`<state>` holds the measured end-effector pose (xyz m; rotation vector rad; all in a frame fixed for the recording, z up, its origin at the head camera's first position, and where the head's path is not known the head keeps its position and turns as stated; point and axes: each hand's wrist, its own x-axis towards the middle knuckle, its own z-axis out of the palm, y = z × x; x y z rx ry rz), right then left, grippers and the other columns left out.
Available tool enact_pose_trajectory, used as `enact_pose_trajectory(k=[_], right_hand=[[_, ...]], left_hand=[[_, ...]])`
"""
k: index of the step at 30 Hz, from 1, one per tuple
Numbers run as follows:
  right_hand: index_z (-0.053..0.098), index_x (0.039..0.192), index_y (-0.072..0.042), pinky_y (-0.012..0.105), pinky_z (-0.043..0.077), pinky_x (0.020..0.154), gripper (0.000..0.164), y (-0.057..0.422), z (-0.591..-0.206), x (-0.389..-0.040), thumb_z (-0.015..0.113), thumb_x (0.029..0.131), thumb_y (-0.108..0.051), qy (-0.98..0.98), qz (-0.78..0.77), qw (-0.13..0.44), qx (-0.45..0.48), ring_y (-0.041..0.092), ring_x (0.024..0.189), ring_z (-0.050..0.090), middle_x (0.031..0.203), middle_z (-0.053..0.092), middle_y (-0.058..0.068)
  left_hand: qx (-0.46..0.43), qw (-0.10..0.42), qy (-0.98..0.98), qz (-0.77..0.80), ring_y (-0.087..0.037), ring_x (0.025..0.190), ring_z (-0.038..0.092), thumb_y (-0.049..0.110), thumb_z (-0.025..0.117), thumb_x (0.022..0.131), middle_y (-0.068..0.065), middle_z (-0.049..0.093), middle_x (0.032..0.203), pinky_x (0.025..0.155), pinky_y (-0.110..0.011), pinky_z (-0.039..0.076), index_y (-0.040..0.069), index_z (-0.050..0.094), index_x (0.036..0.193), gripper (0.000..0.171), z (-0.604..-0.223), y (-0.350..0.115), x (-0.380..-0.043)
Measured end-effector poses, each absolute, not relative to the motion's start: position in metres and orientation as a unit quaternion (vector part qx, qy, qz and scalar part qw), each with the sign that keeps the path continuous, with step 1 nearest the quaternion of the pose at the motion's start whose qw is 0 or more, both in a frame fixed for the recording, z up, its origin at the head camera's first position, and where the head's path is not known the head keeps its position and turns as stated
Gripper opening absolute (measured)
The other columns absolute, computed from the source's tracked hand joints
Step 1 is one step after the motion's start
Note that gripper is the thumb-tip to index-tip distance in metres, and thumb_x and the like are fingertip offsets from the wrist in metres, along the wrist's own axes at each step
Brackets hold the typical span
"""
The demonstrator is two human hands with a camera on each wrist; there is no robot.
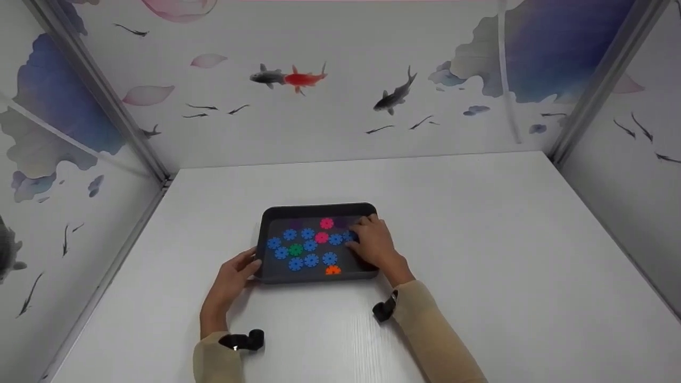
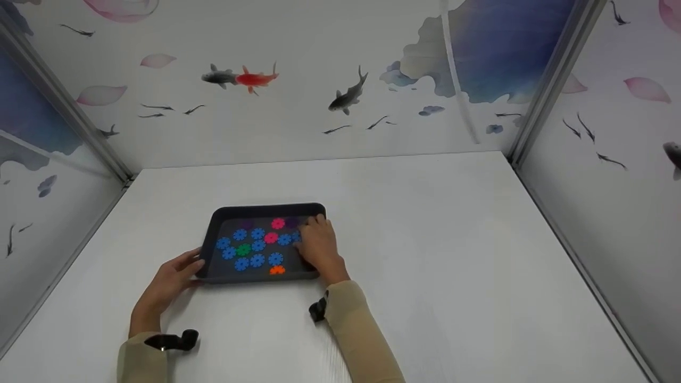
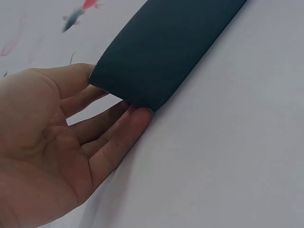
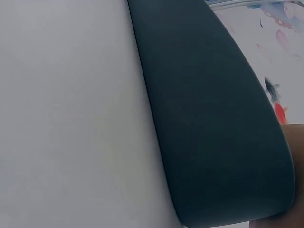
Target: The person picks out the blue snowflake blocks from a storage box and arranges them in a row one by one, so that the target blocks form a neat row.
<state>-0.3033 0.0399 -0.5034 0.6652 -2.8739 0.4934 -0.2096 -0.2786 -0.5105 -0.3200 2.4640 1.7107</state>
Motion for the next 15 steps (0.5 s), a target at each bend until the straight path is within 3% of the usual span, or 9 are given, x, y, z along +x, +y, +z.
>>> enact_pose_trajectory(k=[8, 15], right_hand=[[0.075, 0.115, -0.006, 0.044, 0.047, 0.095, 0.035, 0.0392, -0.5054, -0.3043, 0.076, 0.09, -0.031, -0.956, 0.193, 0.072, 0.21, 0.03, 0.109, 0.055, 0.117, 0.07, 0.013], [0.075, 0.115, -0.004, 0.044, 0.048, 0.093, 0.038, 0.038, -0.5037, -0.305, 0.077, 0.089, -0.031, -0.957, 0.197, 0.07, 0.202, 0.03, 0.109, 0.054, 0.116, 0.068, 0.014]], left_hand=[[-0.111, 0.064, 0.813, 0.568, -0.034, 0.138, 0.049, 0.024, 0.053, 0.105, -0.018, 0.043, 0.157, 0.109, -0.047, 0.05, 0.013, 0.042, 0.153, 0.051, -0.5112, -0.2784, -0.2088], [-0.113, 0.065, 0.814, 0.566, -0.035, 0.14, 0.047, 0.025, 0.053, 0.105, -0.018, 0.043, 0.157, 0.111, -0.049, 0.047, 0.014, 0.042, 0.153, 0.051, -0.5107, -0.2789, -0.2085]])
